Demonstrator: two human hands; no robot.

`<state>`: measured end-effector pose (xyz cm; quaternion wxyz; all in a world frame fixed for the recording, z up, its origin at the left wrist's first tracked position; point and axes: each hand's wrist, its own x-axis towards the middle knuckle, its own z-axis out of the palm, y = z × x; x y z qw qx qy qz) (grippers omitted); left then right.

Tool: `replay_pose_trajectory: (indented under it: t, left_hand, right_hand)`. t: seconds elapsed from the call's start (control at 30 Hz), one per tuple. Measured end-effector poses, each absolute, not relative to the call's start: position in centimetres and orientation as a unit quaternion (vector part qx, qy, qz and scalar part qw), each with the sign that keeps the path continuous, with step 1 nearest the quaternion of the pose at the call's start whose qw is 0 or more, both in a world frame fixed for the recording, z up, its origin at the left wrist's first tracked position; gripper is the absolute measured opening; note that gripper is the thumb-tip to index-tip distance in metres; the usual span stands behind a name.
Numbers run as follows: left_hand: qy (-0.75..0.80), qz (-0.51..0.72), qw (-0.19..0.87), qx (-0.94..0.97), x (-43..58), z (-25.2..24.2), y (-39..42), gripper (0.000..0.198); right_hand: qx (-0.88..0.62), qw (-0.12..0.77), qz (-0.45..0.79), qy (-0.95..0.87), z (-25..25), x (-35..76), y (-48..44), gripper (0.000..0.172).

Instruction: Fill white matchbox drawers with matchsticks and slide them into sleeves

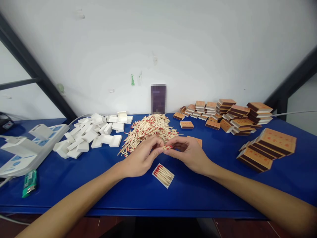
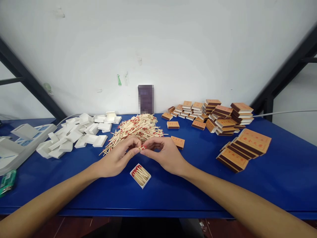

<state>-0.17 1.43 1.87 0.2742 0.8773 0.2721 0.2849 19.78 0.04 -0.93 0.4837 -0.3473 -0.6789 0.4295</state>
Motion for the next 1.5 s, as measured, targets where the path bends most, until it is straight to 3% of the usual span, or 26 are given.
replay_pose_trajectory:
  t: [0.4, 0.7, 0.93, 1.23, 1.5]
  left_hand:
    - [0.307, 0.349, 0.358, 0.81, 0.0, 1.5, 1.8, 0.013]
    - [0.326, 0.351, 0.46, 0.748, -0.1, 0.9, 2.2, 0.018]
    - [0.332, 0.373, 0.43, 0.752, -0.1, 0.8, 2.3, 0.017]
    - [0.348, 0.353, 0.503, 0.708, 0.2, 0.8, 2.2, 0.025]
    - [0.337, 0.349, 0.423, 0.765, 0.0, 1.1, 2.1, 0.019]
  right_hand:
    - [-0.352, 0.51, 0.477, -0.623, -0.6, 19.6, -0.2, 0.019]
    - [-0.352, 0.482, 0.416, -0.686, -0.7, 19.7, -0.4, 0.015]
    - [-0.361, 0.466, 0.376, -0.715, -0.9, 19.8, -0.3, 0.016]
    - [-0.365, 0.463, 0.376, -0.715, -1.2, 19.6, -0.5, 0.02]
    - [-0.379, 0.466, 0.413, -0.685, -1.1, 19.7, -0.1, 0.017]
